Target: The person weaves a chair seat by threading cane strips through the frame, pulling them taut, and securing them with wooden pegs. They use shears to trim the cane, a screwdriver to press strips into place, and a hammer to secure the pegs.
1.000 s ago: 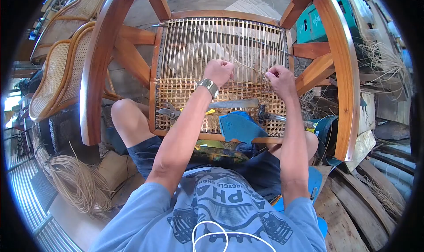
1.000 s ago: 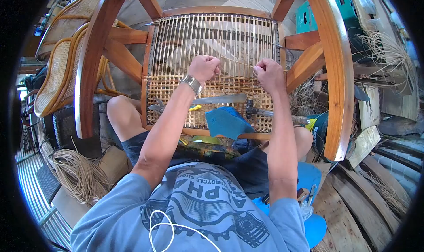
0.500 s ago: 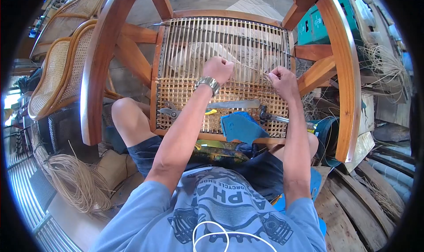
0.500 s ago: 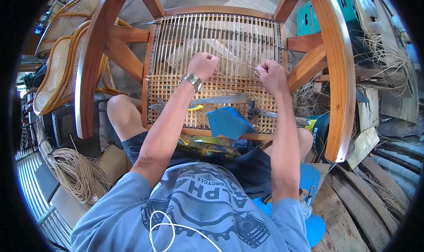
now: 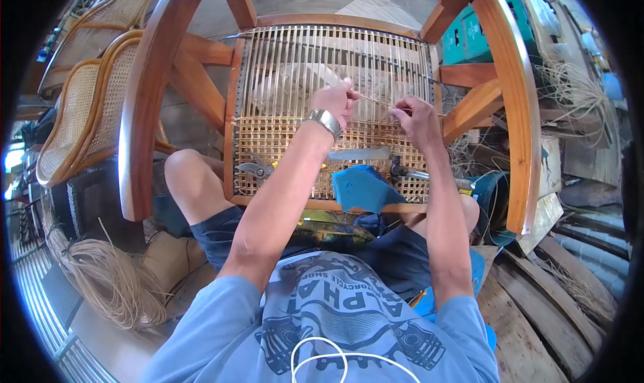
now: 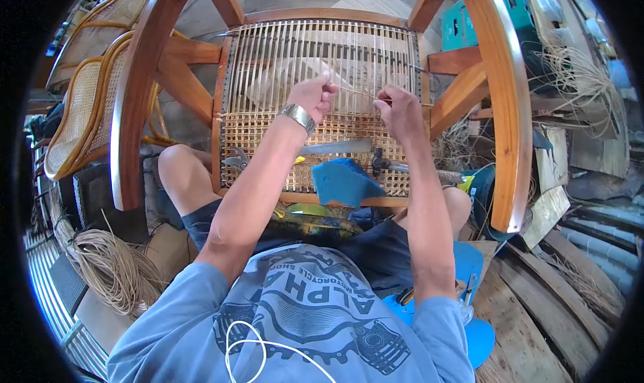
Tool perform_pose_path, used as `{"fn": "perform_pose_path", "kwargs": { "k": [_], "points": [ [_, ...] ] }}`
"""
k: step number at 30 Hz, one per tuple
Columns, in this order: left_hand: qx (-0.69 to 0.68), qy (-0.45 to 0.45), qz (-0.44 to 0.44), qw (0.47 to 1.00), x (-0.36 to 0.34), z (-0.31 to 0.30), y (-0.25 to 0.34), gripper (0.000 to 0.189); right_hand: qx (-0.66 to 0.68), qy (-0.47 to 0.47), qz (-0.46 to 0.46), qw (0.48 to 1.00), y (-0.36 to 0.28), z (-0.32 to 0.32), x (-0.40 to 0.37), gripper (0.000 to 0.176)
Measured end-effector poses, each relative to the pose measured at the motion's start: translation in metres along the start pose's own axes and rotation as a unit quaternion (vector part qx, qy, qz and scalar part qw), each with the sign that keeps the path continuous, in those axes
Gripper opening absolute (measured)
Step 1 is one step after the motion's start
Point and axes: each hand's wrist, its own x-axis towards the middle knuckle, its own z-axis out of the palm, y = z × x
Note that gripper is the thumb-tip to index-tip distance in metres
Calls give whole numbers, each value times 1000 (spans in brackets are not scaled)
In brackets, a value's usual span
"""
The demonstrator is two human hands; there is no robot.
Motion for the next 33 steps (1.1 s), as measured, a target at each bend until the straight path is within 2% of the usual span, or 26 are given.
{"fn": "perform_pose_path", "kwargs": {
  "k": [1, 2, 4, 6, 7, 8, 9, 10, 11, 12, 14, 15, 16, 18, 19, 21, 22, 23, 24, 26, 28, 29, 31, 32, 33],
  "points": [
    [-1, -7, -3, 1000, 3, 2, -4, 10, 32, 7, 7, 999, 4, 0, 0, 15],
    [104, 46, 62, 992, 6, 3, -8, 12, 31, 16, -3, 999, 8, 2, 0, 16],
    [297, 124, 161, 933, -13, -3, -7, 18, 15, 17, -3, 1000, 4, 0, -1, 15],
    [468, 194, 329, 797, -36, -49, -16, 18, 0, 11, -7, 1000, 4, -2, -2, 15],
    [348, 187, 377, 838, -76, -71, -11, 16, -9, -23, 1, 1000, 7, -5, -1, 16],
    [375, 203, 445, 788, -80, -132, -15, 12, -18, -55, 13, 998, 10, -5, -2, 17],
    [422, 280, 476, 719, -135, -138, 8, 10, -17, -55, 18, 998, 6, -4, -1, 17],
    [505, 304, 503, 632, -154, -174, 17, 9, -66, -46, 6, 997, -2, -5, -1, 19],
    [344, 328, 461, 750, -184, -173, 29, 11, -115, -38, -10, 993, -13, -3, 1, 22],
    [273, 316, 486, 768, -191, -190, 30, 11, -115, -29, -81, 990, -29, 7, 2, 27],
    [308, 307, 462, 773, -220, -177, 33, 11, 20, -92, -98, 991, -72, 47, 11, 34],
    [339, 296, 436, 780, -231, -165, 36, 11, 54, -126, -138, 981, -113, 55, 6, 41],
    [296, 247, 483, 787, -232, -154, 41, 12, 95, -159, -203, 961, -138, 72, 3, 40],
    [296, 249, 479, 788, -234, -132, 56, 13, 246, -261, -222, 906, -181, 85, -4, 28],
    [296, 257, 473, 789, -231, -125, 61, 16, 245, -262, -223, 906, -190, 70, 0, 28],
    [294, 229, 468, 801, -204, -120, 70, 18, 175, -245, -202, 932, -198, 37, 6, 19],
    [293, 198, 463, 813, -185, -117, 74, 21, 203, -154, -185, 949, -184, 27, 5, 16],
    [297, 194, 471, 808, -160, -115, 71, 23, 215, -125, -156, 956, -165, 17, 8, 16],
    [300, 188, 478, 804, -134, -110, 66, 26, 225, -94, -127, 962, -141, 6, 13, 16],
    [408, 120, 404, 809, -101, -81, 53, 28, 109, -23, -71, 991, -55, -11, 16, 20],
    [471, 68, 325, 817, -71, -69, 35, 30, 34, -59, 115, 991, -30, -20, 9, 26],
    [472, 68, 326, 816, -58, -63, 29, 30, 36, -58, 114, 991, -22, -14, 5, 26],
    [547, 14, 258, 796, -39, -52, 19, 27, 183, -56, 147, 970, -15, -5, -1, 27],
    [551, 15, 257, 793, -28, -52, 12, 27, 211, -24, 113, 971, -18, 3, -3, 28],
    [590, 31, 281, 756, -17, -53, 4, 26, 217, -23, 114, 969, -22, 11, -1, 28]
  ]
}}
